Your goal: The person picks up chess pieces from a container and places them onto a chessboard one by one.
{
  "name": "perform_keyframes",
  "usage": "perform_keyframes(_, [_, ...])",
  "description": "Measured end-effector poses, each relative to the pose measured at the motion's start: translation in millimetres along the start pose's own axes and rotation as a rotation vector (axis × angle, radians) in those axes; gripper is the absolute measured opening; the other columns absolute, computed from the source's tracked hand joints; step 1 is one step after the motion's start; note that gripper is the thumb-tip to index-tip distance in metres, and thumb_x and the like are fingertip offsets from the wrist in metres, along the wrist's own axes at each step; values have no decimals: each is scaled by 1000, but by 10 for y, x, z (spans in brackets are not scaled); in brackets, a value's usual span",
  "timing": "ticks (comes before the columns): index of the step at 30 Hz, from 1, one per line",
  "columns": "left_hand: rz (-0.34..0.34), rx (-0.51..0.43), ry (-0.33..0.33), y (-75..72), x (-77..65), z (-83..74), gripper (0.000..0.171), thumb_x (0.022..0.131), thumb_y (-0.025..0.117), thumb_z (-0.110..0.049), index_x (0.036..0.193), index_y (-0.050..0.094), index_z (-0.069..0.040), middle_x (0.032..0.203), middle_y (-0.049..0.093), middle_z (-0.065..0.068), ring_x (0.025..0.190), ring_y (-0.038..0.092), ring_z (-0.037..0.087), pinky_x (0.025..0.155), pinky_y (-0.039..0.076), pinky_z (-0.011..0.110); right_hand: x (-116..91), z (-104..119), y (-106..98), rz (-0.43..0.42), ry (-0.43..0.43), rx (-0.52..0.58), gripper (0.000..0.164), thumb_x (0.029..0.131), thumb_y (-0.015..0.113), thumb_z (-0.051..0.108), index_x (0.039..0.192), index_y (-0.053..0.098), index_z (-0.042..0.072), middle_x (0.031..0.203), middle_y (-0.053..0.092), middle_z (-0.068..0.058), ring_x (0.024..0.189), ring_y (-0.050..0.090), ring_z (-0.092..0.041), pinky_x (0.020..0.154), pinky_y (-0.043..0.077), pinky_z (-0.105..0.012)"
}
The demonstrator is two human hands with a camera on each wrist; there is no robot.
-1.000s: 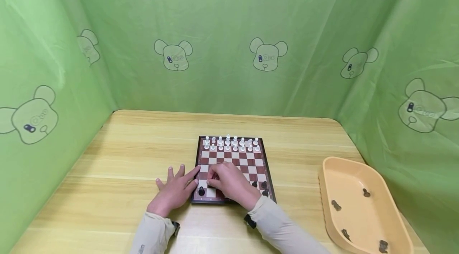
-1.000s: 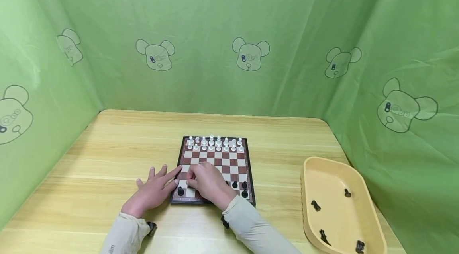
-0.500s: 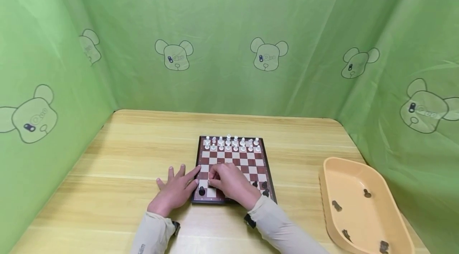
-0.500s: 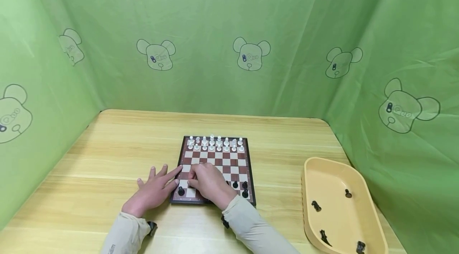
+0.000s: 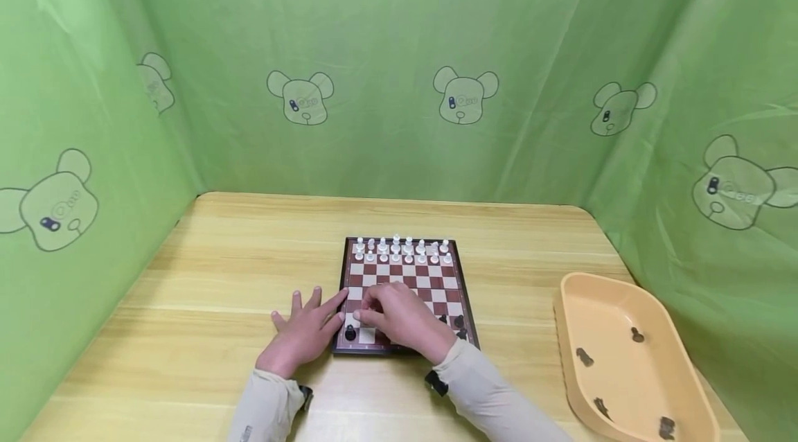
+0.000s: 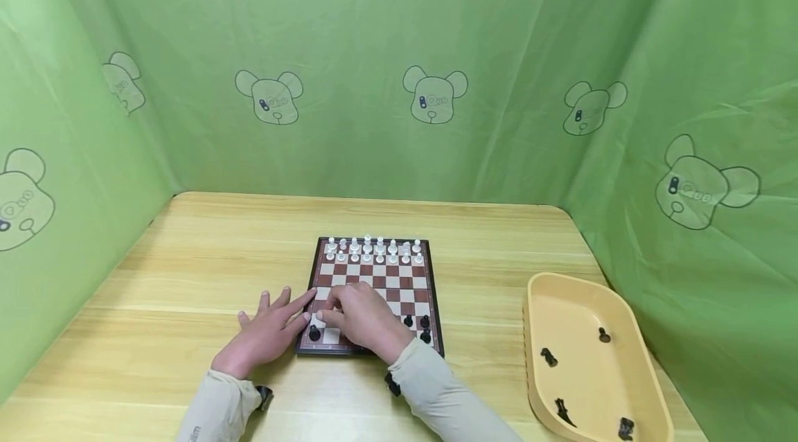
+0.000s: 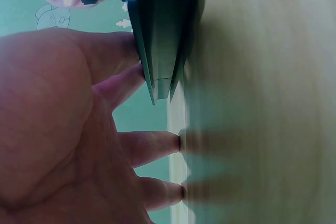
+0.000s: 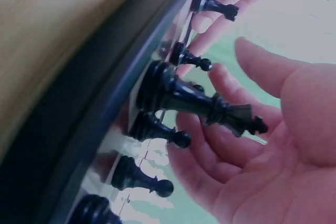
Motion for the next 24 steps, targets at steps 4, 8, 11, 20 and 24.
perform_keyframes(4, [0,0,-1,-2,-1,-5,50,110,46,-39,159,43,-29,164,28,30,148,7,64,103,-3,90,-74,51,-104,-31,-7,5,23,101,67,37,108,74,17,112,73,1,111,63,-22,95,55,-42])
perform_keyframes(8, [-4,-1,-4,-3,-6,-16,50,110,45,-39,159,43,-29,164,27,29,149,7,63,103,-3,90,-235,75,-288,-47,-19,34,18,100,69,34,104,74,17,111,73,2,111,63,-21,99,53,-46])
perform_keyframes(11, [-6,-9,-6,-3,-11,-23,50,110,45,-39,160,42,-30,165,26,28,149,6,62,104,-4,89,-401,67,-474,-67,-53,29,12,99,71,27,101,74,16,104,73,5,100,65,-15,94,56,-42])
perform_keyframes(20, [-4,-16,4,33,-1,-39,50,110,45,-39,159,42,-29,165,26,28,149,6,62,104,-5,89,-1107,-246,-1302,-152,72,-55,13,98,71,24,105,74,12,96,73,7,87,69,-11,77,61,-30])
perform_keyframes(24, [-5,-16,3,22,-8,-35,50,110,45,-39,160,42,-29,165,26,28,149,6,62,104,-6,89,-1446,-598,-1750,-214,200,-174,26,101,69,33,108,73,9,100,76,-2,88,72,-21,76,62,-44])
Point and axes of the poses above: each hand's wrist, its own x-axis towards the middle knuckle, its own y-axis out of the palm, z = x × y, the point moved 5 cm from there along x, towards the middle knuckle
